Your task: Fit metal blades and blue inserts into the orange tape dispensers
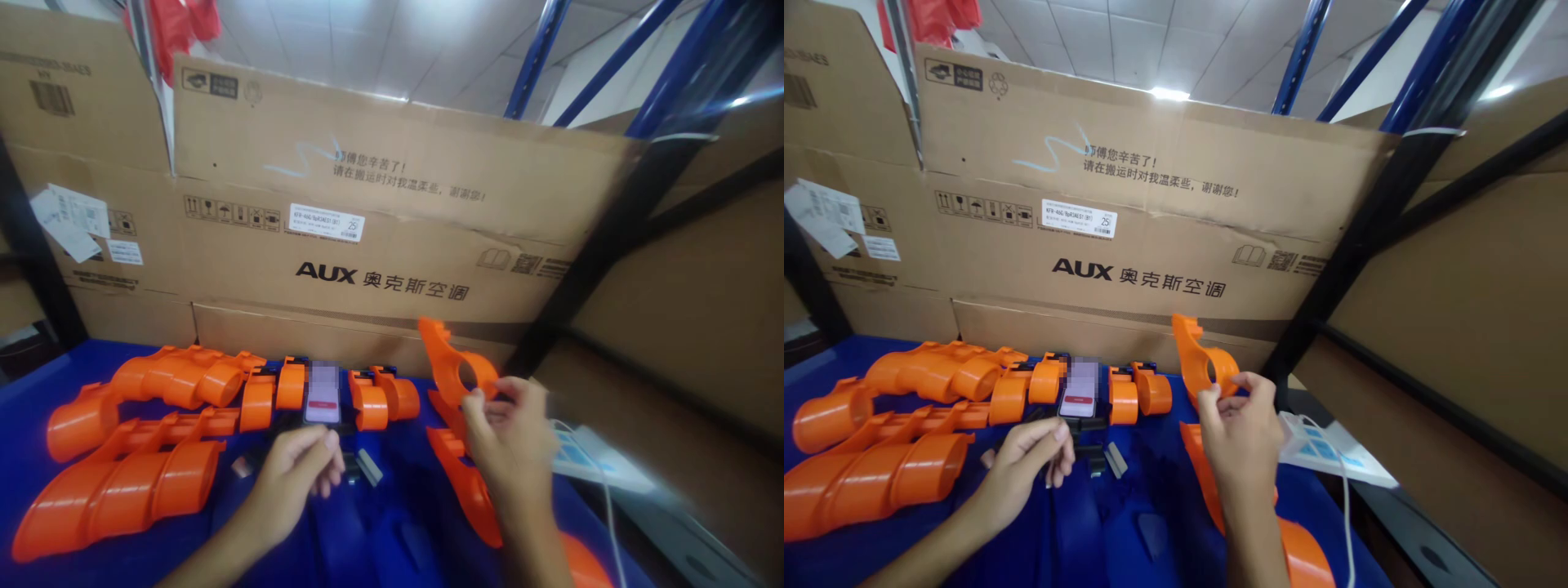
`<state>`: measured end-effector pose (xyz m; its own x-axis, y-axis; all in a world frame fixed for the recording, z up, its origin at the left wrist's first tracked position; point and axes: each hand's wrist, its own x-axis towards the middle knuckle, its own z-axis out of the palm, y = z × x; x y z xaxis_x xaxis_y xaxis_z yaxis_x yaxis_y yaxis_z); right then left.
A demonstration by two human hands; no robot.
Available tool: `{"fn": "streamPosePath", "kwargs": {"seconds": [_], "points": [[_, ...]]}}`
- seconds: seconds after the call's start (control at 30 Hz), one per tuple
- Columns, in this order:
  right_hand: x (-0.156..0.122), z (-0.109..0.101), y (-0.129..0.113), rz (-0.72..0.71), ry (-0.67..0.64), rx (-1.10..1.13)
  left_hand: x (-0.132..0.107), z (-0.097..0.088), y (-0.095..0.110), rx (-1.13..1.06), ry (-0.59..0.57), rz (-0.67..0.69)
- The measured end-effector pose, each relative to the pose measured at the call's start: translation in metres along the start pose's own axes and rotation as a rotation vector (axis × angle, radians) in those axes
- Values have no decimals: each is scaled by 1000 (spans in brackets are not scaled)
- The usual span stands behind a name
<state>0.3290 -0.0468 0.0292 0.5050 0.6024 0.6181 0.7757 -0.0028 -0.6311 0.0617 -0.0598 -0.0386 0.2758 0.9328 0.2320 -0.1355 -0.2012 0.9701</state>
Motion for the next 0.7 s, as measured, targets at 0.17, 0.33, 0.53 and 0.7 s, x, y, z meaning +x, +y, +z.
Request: {"fn": "streamPosePath", "kwargs": {"seconds": [0.17,0.33,0.53,0.7], "points": [[-27,2,-18,-189,9,492,10,-4,2,-155,143,12],[-70,17,-36,-454,-302,605,9,0,5,-334,250,-26],[-98,25,-43,-721,-568,564,8,1,7,-541,381,-98],[-83,15,-44,-812,-654,492,9,-4,7,-620,434,-144]]}}
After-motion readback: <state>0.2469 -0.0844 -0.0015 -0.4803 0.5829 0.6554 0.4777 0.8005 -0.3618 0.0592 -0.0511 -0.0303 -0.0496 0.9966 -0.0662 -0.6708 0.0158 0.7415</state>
